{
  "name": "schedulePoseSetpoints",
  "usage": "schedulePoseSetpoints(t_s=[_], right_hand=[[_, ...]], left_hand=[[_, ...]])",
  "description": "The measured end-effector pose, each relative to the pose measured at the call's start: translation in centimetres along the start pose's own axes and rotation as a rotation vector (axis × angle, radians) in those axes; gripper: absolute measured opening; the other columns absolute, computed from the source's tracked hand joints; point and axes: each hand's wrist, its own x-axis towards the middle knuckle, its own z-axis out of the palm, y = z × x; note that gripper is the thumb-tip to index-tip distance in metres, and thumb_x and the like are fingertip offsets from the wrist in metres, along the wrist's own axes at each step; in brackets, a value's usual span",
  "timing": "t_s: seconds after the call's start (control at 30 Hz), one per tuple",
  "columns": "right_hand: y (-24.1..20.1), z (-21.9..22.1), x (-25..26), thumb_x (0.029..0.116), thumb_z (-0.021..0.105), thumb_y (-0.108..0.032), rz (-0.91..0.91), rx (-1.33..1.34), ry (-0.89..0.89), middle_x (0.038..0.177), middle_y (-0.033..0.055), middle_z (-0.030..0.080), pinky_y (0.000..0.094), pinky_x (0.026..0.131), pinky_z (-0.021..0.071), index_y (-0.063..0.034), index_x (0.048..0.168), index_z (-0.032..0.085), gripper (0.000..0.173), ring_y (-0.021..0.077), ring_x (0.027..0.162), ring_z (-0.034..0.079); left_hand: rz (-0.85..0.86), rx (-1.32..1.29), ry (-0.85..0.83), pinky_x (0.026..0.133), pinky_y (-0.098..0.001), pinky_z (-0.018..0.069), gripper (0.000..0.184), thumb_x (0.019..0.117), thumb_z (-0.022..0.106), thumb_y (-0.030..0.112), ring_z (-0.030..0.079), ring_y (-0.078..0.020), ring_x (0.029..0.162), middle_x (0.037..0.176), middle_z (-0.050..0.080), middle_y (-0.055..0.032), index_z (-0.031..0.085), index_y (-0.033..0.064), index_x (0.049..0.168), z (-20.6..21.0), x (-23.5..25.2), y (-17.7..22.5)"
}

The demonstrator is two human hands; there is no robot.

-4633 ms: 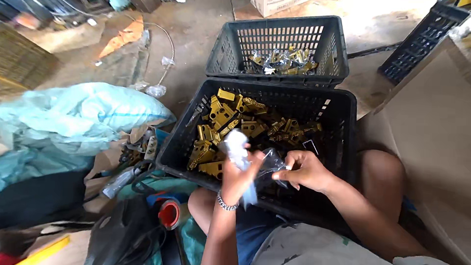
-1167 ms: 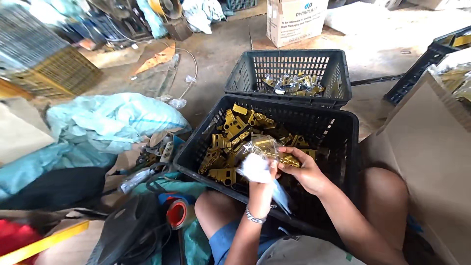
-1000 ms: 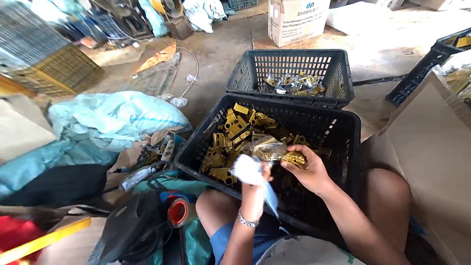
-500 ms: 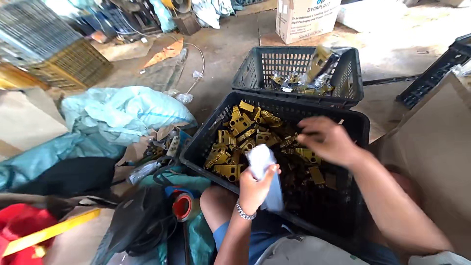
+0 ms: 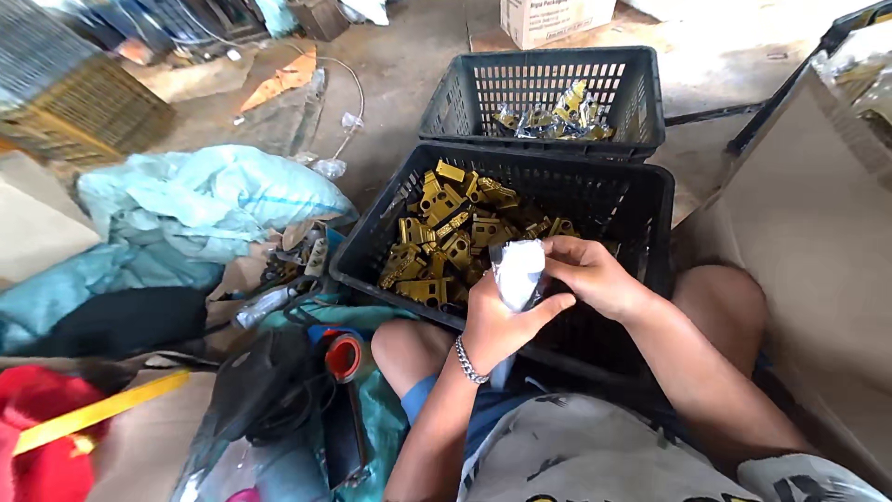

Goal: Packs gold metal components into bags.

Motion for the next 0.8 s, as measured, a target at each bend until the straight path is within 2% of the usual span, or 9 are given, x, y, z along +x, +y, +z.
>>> schedulePoseSetpoints(t_s=[0.1, 0.23, 0.33, 0.4, 0.47, 0.57, 0.67, 0.73, 0.8], right_hand=[[0.6, -0.7, -1.8, 0.0951, 0.057, 0.004, 0.101, 0.152, -0.098, 0.108, 0.0063, 0.071, 0.0300, 0.089, 0.0597, 0.0033, 0.122, 0.063, 0.027, 0.0116, 0.095, 0.070], [0.3, -0.8, -3.0, 0.1003, 0.057, -0.013, 0.143, 0.172, -0.112, 0.113, 0.0075, 0.069, 0.0297, 0.092, 0.0583, 0.0042, 0.130, 0.058, 0.034, 0.0118, 0.099, 0.069], [1.3, -1.1, -1.6, 0.0990, 0.063, -0.010, -0.076, -0.270, 0.025, 0.087, 0.0042, 0.069, 0.0221, 0.071, 0.0571, 0.0028, 0.103, 0.069, 0.015, 0.0035, 0.074, 0.065], [2.2, -1.2, -0.8, 0.1013, 0.060, -0.013, -0.251, -0.478, 0.114, 0.076, 0.0088, 0.064, 0.0258, 0.062, 0.0524, 0.0055, 0.093, 0.070, 0.023, 0.0084, 0.063, 0.058], [2.4, -1.3, -0.3, 0.1033, 0.057, -0.014, -0.269, -0.447, 0.122, 0.069, 0.0048, 0.060, 0.0214, 0.056, 0.0499, 0.0045, 0.088, 0.068, 0.026, 0.0049, 0.056, 0.055], [1.4, -2.7, 0.0, 0.1014, 0.059, -0.005, -0.002, -0.041, -0.078, 0.079, -0.0003, 0.069, 0.0238, 0.068, 0.0621, -0.0004, 0.098, 0.065, 0.009, 0.0056, 0.067, 0.068], [2.2, -3.6, 1.4, 0.0887, 0.072, -0.001, 0.042, 0.064, 0.083, 0.066, -0.0021, 0.067, 0.0241, 0.053, 0.0576, -0.0084, 0.081, 0.062, 0.014, 0.0068, 0.052, 0.063], [2.7, -3.1, 3.2, 0.0805, 0.082, -0.006, 0.070, -0.025, 0.258, 0.054, -0.0036, 0.056, 0.0228, 0.041, 0.0485, -0.0132, 0.071, 0.050, 0.035, 0.0054, 0.040, 0.051], [3.2, -1.6, 5.3, 0.0725, 0.090, -0.012, -0.026, -0.224, 0.178, 0.059, 0.0007, 0.054, 0.0260, 0.047, 0.0473, -0.0055, 0.071, 0.053, 0.037, 0.0069, 0.049, 0.051]], left_hand=[[-0.229, -0.127, 0.038, 0.060, -0.0178, 0.0538, 0.014, 0.0932, 0.069, 0.010, 0.061, 0.0011, 0.064, 0.080, 0.067, 0.0054, 0.064, 0.0023, 0.104, -0.5, -1.3, 1.6], [-0.032, 0.126, 0.038, 0.086, -0.0222, 0.0580, 0.037, 0.0793, 0.080, 0.008, 0.069, -0.0035, 0.090, 0.095, 0.072, -0.0078, 0.065, -0.0095, 0.108, -0.3, -2.0, -0.5], [-0.118, 0.056, -0.028, 0.078, -0.0206, 0.0581, 0.036, 0.0824, 0.080, 0.011, 0.067, -0.0014, 0.082, 0.092, 0.071, -0.0019, 0.064, -0.0042, 0.111, 0.5, -0.5, 0.3], [-0.350, -0.071, -0.092, 0.057, -0.0174, 0.0512, 0.021, 0.0897, 0.075, 0.011, 0.058, 0.0003, 0.061, 0.079, 0.066, 0.0040, 0.066, 0.0033, 0.107, 0.4, 0.8, 1.5], [-0.465, -0.169, -0.181, 0.049, -0.0163, 0.0455, 0.009, 0.0966, 0.068, 0.011, 0.051, -0.0005, 0.052, 0.071, 0.061, 0.0055, 0.066, 0.0079, 0.104, -0.1, 2.5, 1.8], [-0.307, 0.163, -0.186, 0.057, -0.0212, 0.0532, 0.017, 0.0971, 0.068, 0.019, 0.059, -0.0030, 0.059, 0.075, 0.066, 0.0020, 0.068, 0.0049, 0.105, -2.0, 5.4, -0.5], [-0.236, 0.516, 0.065, 0.082, -0.0491, 0.0586, 0.047, 0.0944, 0.073, 0.030, 0.072, -0.0273, 0.082, 0.093, 0.071, -0.0232, 0.066, -0.0128, 0.112, -4.8, 9.7, -4.2], [-0.277, 0.361, 0.058, 0.072, -0.0331, 0.0568, 0.050, 0.0890, 0.078, 0.032, 0.064, -0.0124, 0.075, 0.091, 0.066, -0.0097, 0.061, -0.0056, 0.117, -5.2, 10.8, -4.9], [-0.334, 0.004, -0.198, 0.053, -0.0229, 0.0509, 0.037, 0.0780, 0.084, 0.020, 0.056, -0.0041, 0.059, 0.076, 0.063, 0.0018, 0.063, 0.0079, 0.106, -4.3, 10.3, -5.2]])
